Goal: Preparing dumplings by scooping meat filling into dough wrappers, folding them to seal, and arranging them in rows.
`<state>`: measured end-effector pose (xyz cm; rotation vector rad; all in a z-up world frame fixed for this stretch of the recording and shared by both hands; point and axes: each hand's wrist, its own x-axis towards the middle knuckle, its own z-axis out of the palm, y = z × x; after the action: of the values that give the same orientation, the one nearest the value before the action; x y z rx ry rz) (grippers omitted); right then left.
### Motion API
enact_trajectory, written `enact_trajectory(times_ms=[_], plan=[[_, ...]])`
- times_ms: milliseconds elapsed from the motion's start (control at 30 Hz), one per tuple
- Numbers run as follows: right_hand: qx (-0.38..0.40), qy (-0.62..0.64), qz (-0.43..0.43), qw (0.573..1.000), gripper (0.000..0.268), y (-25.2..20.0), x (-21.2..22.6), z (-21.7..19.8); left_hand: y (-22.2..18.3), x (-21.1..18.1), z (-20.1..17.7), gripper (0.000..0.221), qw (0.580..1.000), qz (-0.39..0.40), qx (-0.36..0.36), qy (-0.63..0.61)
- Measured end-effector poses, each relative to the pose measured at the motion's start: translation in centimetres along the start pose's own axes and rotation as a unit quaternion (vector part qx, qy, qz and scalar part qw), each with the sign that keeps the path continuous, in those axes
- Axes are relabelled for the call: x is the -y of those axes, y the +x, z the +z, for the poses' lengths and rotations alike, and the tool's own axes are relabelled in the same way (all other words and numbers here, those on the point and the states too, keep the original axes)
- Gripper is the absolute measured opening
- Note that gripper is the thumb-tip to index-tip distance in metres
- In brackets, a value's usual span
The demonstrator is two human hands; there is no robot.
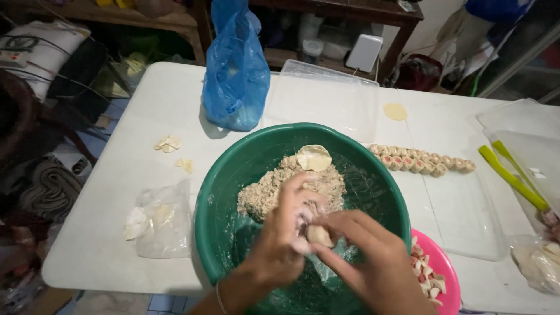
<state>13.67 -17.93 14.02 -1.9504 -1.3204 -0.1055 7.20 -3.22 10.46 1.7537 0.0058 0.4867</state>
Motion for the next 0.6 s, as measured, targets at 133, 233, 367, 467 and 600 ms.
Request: enact_trajectory(times_ms=[133, 233, 367, 467, 600], plan=[[-0.009, 0.131, -0.014, 0.991, 0.032, 0.1, 0.3, 0.1, 0.9, -0.5, 0.1, 0.106, 0.990, -0.065, -0.058, -0.115], [-0.016, 0.134, -0.027, 0.990, 0.039, -0.7, -0.4, 1.0, 1.7, -1.0, 1.3, 0.092, 0.925, -0.054, -0.029, -0.374], [-0.044, 0.159, -0.004, 0.986, 0.038, -1.7, -1.6, 1.2, 1.8, -1.9, 2.5, 0.088, 0.924, -0.082, -0.039, -0.371], [-0.042, 0.181, -0.013, 0.982, 0.037, -2.3, -2.5, 0.7, 2.0, -1.1, 3.4, 0.079, 0.939, -0.042, -0.036, -0.338], [-0.017, 0.294, 0.192, 0.936, 0.039, -5.2, -7.0, -0.9, 1.4, -0.1, 1.3, 0.064, 0.988, 0.047, -0.010, -0.144]])
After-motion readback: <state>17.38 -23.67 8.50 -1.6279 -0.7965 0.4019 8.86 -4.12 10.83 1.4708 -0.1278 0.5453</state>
